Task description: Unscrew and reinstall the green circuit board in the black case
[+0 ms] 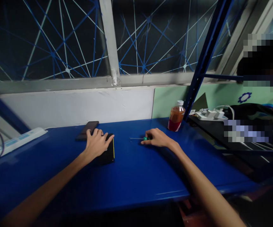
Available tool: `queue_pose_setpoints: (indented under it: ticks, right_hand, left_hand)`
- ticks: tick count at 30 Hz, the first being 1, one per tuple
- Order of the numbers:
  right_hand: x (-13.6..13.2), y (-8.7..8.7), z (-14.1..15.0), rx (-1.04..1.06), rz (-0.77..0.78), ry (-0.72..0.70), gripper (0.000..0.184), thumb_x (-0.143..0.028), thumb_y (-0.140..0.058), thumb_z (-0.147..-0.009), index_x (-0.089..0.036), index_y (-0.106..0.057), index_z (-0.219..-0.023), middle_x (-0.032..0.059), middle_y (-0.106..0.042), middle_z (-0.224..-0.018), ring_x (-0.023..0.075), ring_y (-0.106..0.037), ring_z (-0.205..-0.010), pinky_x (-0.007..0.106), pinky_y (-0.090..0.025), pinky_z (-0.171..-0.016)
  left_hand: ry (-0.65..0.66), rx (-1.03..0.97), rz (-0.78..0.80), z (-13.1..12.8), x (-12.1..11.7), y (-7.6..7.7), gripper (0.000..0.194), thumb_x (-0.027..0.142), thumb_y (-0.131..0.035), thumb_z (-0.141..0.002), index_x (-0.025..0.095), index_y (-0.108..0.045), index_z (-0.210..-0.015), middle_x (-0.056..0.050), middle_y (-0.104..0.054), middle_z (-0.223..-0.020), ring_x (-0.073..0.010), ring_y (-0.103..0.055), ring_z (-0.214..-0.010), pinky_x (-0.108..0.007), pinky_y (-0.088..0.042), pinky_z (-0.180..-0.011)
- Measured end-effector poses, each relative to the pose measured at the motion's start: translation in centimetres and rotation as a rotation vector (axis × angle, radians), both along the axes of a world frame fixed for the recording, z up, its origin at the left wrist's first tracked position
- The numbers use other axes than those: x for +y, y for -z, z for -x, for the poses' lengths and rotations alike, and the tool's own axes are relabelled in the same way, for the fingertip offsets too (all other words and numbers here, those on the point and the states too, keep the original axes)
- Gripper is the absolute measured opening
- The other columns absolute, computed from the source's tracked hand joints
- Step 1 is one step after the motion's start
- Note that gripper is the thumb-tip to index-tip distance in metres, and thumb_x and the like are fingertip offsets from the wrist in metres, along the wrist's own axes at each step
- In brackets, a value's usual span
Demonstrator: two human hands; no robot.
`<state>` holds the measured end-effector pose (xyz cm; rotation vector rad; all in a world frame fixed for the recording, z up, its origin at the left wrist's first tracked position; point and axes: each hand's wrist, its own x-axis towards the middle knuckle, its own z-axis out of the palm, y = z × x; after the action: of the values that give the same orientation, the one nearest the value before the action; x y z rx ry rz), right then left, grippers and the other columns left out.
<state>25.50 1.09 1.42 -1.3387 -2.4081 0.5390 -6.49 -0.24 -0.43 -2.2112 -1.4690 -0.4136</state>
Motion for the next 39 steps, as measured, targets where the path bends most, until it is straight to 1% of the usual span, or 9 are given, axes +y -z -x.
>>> queue_pose_setpoints:
  ticks: [3, 6, 9, 12, 17, 22, 29, 34, 39]
  right_hand:
    - [-0.2, -0.2, 0.1, -0.004, -0.004, 0.005, 0.039, -0.054, -0.065, -0.075, -0.018, -0.053, -0.066, -0.0019, -0.053, -0.058, 0.0109, -0.041, -0.054, 0.026, -0.025, -0.050]
    - [-0.3, -0.4, 0.2, -0.003, 0.001, 0.014, 0.037, -0.052, -0.065, -0.076, -0.018, -0.053, -0.066, -0.0019, -0.053, -0.058, 0.0107, -0.041, -0.053, 0.026, -0.025, -0.049]
    - [-0.4, -0.5, 0.3, 0.000, -0.002, 0.012, 0.036, -0.051, -0.066, -0.075, -0.018, -0.054, -0.067, -0.0021, -0.052, -0.058, 0.0106, -0.040, -0.053, 0.026, -0.025, -0.049]
    - [-0.4, -0.5, 0.4, 0.008, 0.004, -0.006, 0.036, -0.052, -0.066, -0.075, -0.018, -0.055, -0.067, -0.0021, -0.052, -0.058, 0.0107, -0.039, -0.053, 0.026, -0.025, -0.050]
    - [-0.7, -0.5, 0.8, 0.029, 0.032, -0.031, 0.037, -0.054, -0.065, -0.075, -0.018, -0.057, -0.069, -0.0026, -0.051, -0.056, 0.0105, -0.039, -0.052, 0.026, -0.025, -0.049]
    - [-1.1, -0.7, 1.3, 0.055, 0.105, -0.077, 0.037, -0.054, -0.064, -0.076, -0.018, -0.060, -0.070, -0.0036, -0.049, -0.056, 0.0097, -0.036, -0.051, 0.026, -0.026, -0.049]
    - [-1.2, -0.6, 1.3, 0.049, 0.180, -0.157, 0.043, -0.057, -0.058, -0.080, -0.016, -0.060, -0.064, -0.0040, -0.047, -0.054, 0.0084, -0.032, -0.049, 0.025, -0.024, -0.048]
    - [-1.0, -0.3, 1.4, 0.029, 0.119, -0.136, 0.044, -0.055, -0.054, -0.083, -0.015, -0.063, -0.067, -0.0037, -0.047, -0.055, 0.0084, -0.032, -0.049, 0.025, -0.023, -0.049]
    - [-0.9, 0.4, 1.6, 0.021, 0.112, -0.140, 0.044, -0.055, -0.054, -0.084, -0.016, -0.060, -0.064, -0.0049, -0.043, -0.053, 0.0082, -0.030, -0.049, 0.025, -0.023, -0.048]
  left_hand:
    - [-0.062, -0.109, -0.033, -0.5, 0.3, 0.5, 0.055, 0.048, -0.030, -0.097, 0.012, -0.071, -0.100, -0.020, -0.063, -0.099, -0.0383, -0.051, -0.104, -0.067, -0.026, -0.092]
    - [0.269, -0.137, 0.112, 0.6, 1.1, 0.6, 0.040, 0.035, -0.031, -0.099, 0.022, -0.062, -0.120, -0.013, -0.054, -0.129, -0.0298, -0.047, -0.119, -0.052, -0.033, -0.098]
    - [0.480, -0.150, 0.242, 1.7, 1.7, 0.7, 0.037, 0.033, -0.032, -0.099, 0.026, -0.064, -0.116, -0.007, -0.057, -0.130, -0.0243, -0.048, -0.121, -0.045, -0.036, -0.098]
    - [0.427, -0.160, 0.206, 1.3, 1.2, 0.7, 0.039, 0.029, -0.030, -0.100, 0.025, -0.067, -0.109, -0.005, -0.065, -0.117, -0.0246, -0.053, -0.113, -0.048, -0.034, -0.096]
    - [0.152, -0.211, 0.031, -0.8, -0.3, 0.7, 0.043, 0.033, -0.031, -0.099, 0.020, -0.072, -0.091, -0.010, -0.068, -0.102, -0.0309, -0.051, -0.110, -0.058, -0.024, -0.099]
    - [0.487, -0.142, 0.198, -0.4, -0.1, 0.5, 0.045, 0.026, -0.023, -0.099, 0.020, -0.067, -0.106, -0.009, -0.064, -0.110, -0.0231, -0.054, -0.104, -0.044, -0.034, -0.095]
    - [0.222, -0.098, 0.106, -1.2, -0.8, 1.0, 0.048, 0.033, -0.022, -0.100, 0.017, -0.067, -0.095, -0.011, -0.063, -0.089, -0.0247, -0.055, -0.085, -0.042, -0.035, -0.079]
    - [0.377, -0.047, 0.178, -0.5, -0.7, 1.1, 0.043, 0.041, -0.029, -0.099, 0.019, -0.059, -0.122, -0.013, -0.060, -0.118, -0.0280, -0.052, -0.109, -0.048, -0.033, -0.094]
    - [0.435, 0.020, 0.331, 0.0, -0.4, 0.8, 0.063, 0.063, -0.035, -0.091, 0.027, -0.036, -0.143, -0.012, -0.042, -0.145, -0.0351, -0.038, -0.129, -0.057, -0.029, -0.101]
